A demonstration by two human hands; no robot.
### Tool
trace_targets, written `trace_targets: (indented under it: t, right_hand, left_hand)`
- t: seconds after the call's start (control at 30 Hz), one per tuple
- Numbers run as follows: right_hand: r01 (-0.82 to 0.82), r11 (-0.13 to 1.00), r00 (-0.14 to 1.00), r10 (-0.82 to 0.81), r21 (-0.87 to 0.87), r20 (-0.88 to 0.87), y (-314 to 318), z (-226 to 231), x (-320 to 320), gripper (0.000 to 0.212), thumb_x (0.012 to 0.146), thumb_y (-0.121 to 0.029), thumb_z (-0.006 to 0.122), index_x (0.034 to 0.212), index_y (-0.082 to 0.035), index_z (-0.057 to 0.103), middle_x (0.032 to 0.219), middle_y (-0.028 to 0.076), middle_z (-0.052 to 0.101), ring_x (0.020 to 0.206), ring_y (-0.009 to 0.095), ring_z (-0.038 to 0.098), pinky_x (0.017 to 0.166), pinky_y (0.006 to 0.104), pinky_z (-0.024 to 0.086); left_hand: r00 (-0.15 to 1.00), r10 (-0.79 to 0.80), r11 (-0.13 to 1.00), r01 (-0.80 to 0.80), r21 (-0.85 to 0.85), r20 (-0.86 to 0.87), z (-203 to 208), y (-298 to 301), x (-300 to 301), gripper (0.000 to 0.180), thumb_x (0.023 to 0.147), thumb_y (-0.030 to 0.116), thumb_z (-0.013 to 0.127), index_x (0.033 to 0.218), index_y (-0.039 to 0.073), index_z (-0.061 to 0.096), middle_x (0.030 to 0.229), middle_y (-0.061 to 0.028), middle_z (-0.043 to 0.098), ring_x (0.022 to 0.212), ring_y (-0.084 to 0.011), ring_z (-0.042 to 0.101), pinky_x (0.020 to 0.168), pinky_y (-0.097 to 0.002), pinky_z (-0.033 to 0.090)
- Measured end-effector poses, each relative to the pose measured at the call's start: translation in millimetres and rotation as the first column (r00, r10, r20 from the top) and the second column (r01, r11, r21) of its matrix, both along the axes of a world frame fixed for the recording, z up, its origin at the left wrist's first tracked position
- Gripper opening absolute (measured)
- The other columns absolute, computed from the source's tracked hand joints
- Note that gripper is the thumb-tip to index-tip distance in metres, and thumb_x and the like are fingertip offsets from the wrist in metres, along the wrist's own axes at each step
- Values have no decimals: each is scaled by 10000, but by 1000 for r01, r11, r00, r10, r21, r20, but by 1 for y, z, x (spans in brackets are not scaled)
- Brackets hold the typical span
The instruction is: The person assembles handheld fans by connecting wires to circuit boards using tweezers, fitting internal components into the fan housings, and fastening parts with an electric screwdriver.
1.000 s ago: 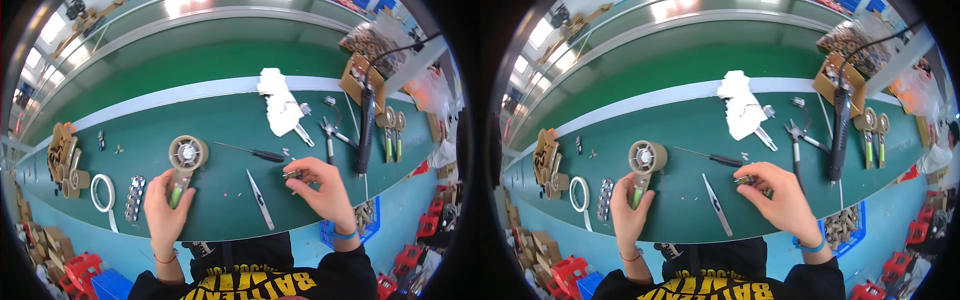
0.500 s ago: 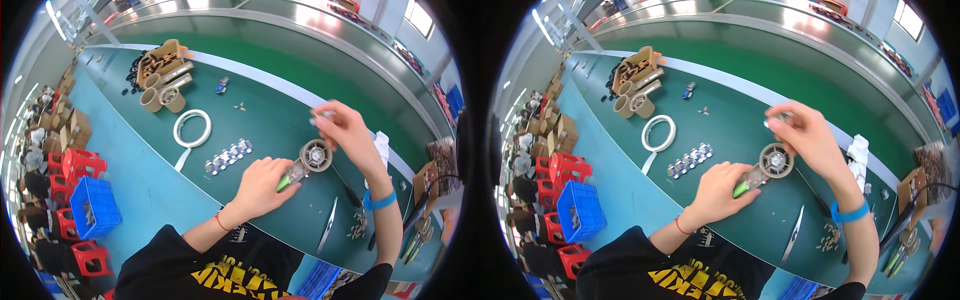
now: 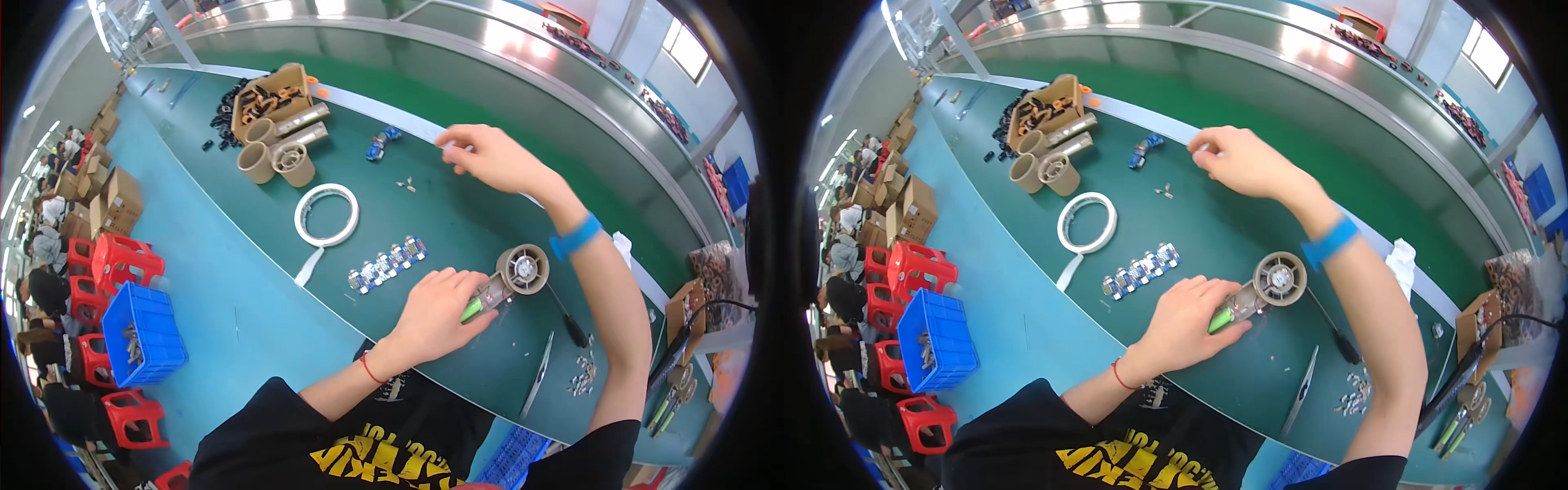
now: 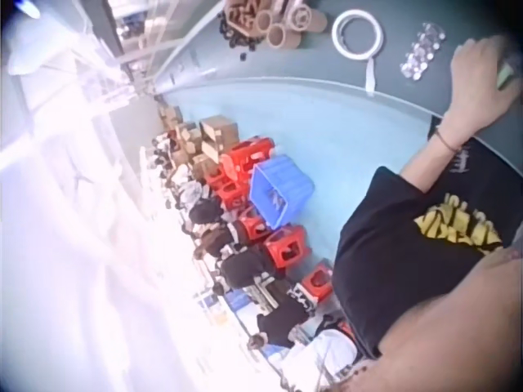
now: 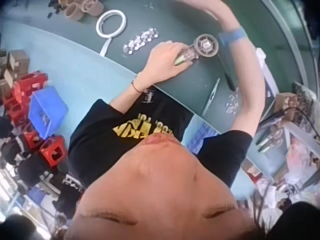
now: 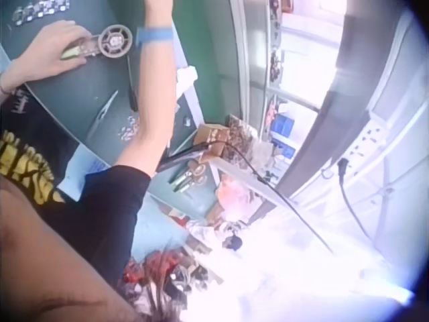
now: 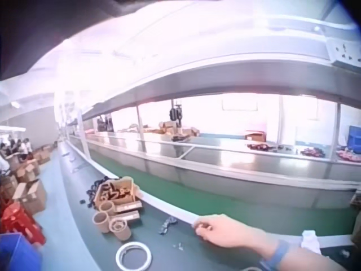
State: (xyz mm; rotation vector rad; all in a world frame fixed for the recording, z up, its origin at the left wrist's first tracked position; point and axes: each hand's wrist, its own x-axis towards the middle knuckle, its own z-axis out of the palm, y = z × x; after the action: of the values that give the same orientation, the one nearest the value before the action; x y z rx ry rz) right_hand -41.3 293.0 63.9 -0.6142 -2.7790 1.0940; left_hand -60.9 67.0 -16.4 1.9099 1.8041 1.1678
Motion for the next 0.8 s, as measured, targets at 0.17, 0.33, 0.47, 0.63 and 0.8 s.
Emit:
trace_targets:
  t: [0.17, 0.33, 0.47, 0.63, 0.8]
  right_hand:
    - [-66, 972, 951, -7, -226, -308, -101, 44, 104, 219, 927, -114, 614, 1101, 7, 670, 955, 116, 697, 815, 172, 668, 728, 319, 539]
    - [-165, 980, 813, 74, -107, -577, -201, 79, 167, 157, 868, -147, 693, 1003, -66, 693, 938, 87, 722, 650, 197, 667, 563, 304, 545]
    - [443, 895, 773, -416, -63, -480, -231, 94, 173, 163, 772, -207, 684, 895, -158, 589, 787, 112, 647, 599, 296, 622, 521, 420, 490]
    - [360, 923, 863, -384, -134, -327, -217, 94, 196, 251, 705, -181, 649, 942, -131, 584, 812, 116, 645, 604, 290, 595, 539, 400, 477]
    - [307, 933, 914, -345, -191, -216, -220, 86, 203, 334, 652, -159, 621, 980, -109, 580, 832, 119, 644, 608, 285, 573, 553, 385, 465]
  left_hand:
    - [997, 53, 998, -54, -22, -59, -4, -1, -7, 361, 770, 225, 763, 1044, 53, 605, 897, -90, 625, 837, -279, 597, 744, -386, 457]
    - [991, 72, 996, -76, -36, -111, 0, 4, -5, 394, 753, 226, 780, 1065, 58, 608, 888, -114, 619, 811, -310, 589, 707, -406, 459]
    - [990, 105, 992, -111, -60, -96, 0, 9, 2, 379, 745, 201, 791, 1044, 40, 624, 821, -97, 607, 760, -289, 584, 686, -394, 457]
    - [982, 156, 980, -167, -107, -107, -6, 2, 2, 376, 779, 145, 775, 1102, 31, 620, 817, -74, 571, 725, -199, 542, 663, -314, 443]
    - [989, 129, 980, -137, -141, -68, -4, 3, 8, 394, 781, 140, 772, 1121, 18, 614, 841, -77, 588, 747, -198, 561, 688, -304, 454]
